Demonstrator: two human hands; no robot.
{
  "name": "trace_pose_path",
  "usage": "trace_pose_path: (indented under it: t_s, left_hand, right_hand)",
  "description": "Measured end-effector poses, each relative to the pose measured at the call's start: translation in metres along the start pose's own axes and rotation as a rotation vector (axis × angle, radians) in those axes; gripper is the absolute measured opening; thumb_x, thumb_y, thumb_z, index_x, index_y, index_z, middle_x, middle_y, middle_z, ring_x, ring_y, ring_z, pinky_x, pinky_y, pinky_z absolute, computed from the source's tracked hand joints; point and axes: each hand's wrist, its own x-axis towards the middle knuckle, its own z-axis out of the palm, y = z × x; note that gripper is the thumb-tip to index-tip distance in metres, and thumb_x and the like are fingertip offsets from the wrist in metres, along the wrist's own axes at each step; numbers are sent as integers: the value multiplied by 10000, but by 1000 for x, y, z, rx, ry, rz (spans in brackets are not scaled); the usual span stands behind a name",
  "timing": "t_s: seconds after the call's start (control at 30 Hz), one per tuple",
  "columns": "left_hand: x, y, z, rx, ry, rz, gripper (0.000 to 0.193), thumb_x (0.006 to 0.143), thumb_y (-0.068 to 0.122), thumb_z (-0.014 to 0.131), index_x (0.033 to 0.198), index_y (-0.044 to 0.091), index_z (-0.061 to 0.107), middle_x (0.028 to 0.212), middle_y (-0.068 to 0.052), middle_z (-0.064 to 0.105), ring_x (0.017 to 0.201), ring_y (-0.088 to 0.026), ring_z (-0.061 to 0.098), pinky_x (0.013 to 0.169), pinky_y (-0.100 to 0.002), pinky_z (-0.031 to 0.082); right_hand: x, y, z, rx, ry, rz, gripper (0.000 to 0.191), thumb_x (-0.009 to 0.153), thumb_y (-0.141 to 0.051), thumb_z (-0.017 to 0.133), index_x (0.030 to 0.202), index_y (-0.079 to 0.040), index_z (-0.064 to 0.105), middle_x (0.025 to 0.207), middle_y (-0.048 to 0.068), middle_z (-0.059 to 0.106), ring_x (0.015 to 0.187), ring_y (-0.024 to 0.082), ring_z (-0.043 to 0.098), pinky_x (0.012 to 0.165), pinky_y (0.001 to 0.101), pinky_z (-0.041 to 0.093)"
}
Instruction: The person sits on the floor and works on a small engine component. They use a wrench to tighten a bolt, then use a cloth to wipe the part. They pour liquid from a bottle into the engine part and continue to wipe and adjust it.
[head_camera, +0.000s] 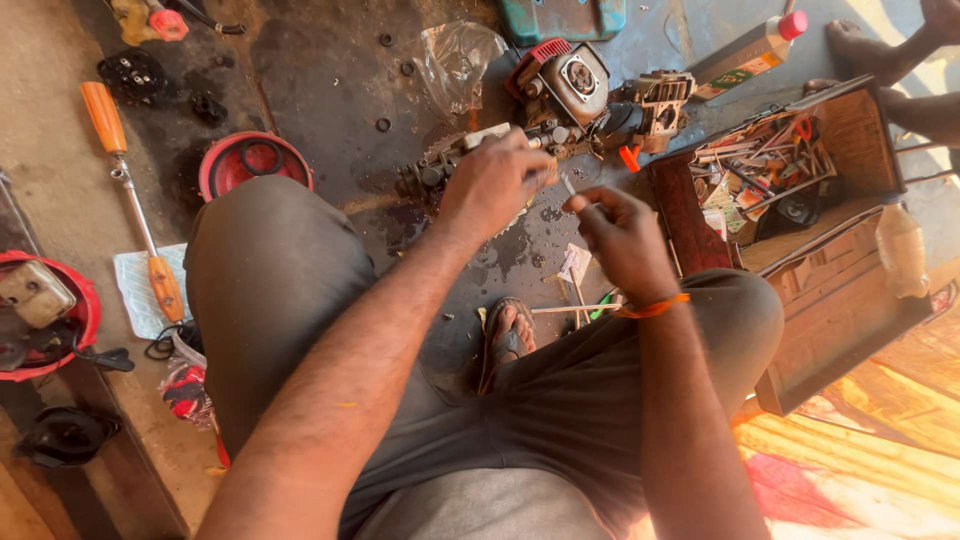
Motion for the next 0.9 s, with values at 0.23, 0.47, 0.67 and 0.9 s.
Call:
trace_pose_path:
  t_s: [0.23, 0.47, 0.67, 0.9]
  left_hand:
    - [-4, 6, -65, -1128, -20, -149, 280, 980, 339, 700, 1112, 114, 803, 1075, -13, 788, 890, -109, 688, 800, -308, 588]
    - [-14, 12, -76, -1190, -35, -121, 318, 980, 347, 717, 1122, 76, 801, 1048, 6, 762, 898, -79, 652, 781, -279, 573]
    - [-17, 19, -57, -1219, -87, -259, 307, 941, 358, 713, 1087, 100, 796, 1040, -4, 790, 929, -99, 710, 794, -291, 608]
    - [-15, 32, -33, -1274, -88, -240, 301, 956, 350, 720, 1065, 86, 813, 1001, -32, 777, 890, -106, 696, 768, -278, 595]
  right_hand:
    - [-15, -20, -27, 528, -96, -20, 207, 1082, -248, 579, 1073, -53, 647, 674, -26, 472, 526, 54, 399, 489, 204, 327]
    - [-10, -18, -13, 611, -126, -14, 184, 1068, -228, 607, 1064, -49, 650, 689, -33, 468, 551, 43, 394, 506, 200, 330]
    - [-15, -31, 9, 250, 135, -322, 215, 979, -149, 792, 1134, -47, 681, 817, -42, 551, 657, 17, 451, 567, 186, 367]
    - [-35, -56, 20, -446, 389, -644, 311, 892, -114, 858, 1161, -64, 713, 1066, 46, 657, 599, 57, 526, 543, 238, 433]
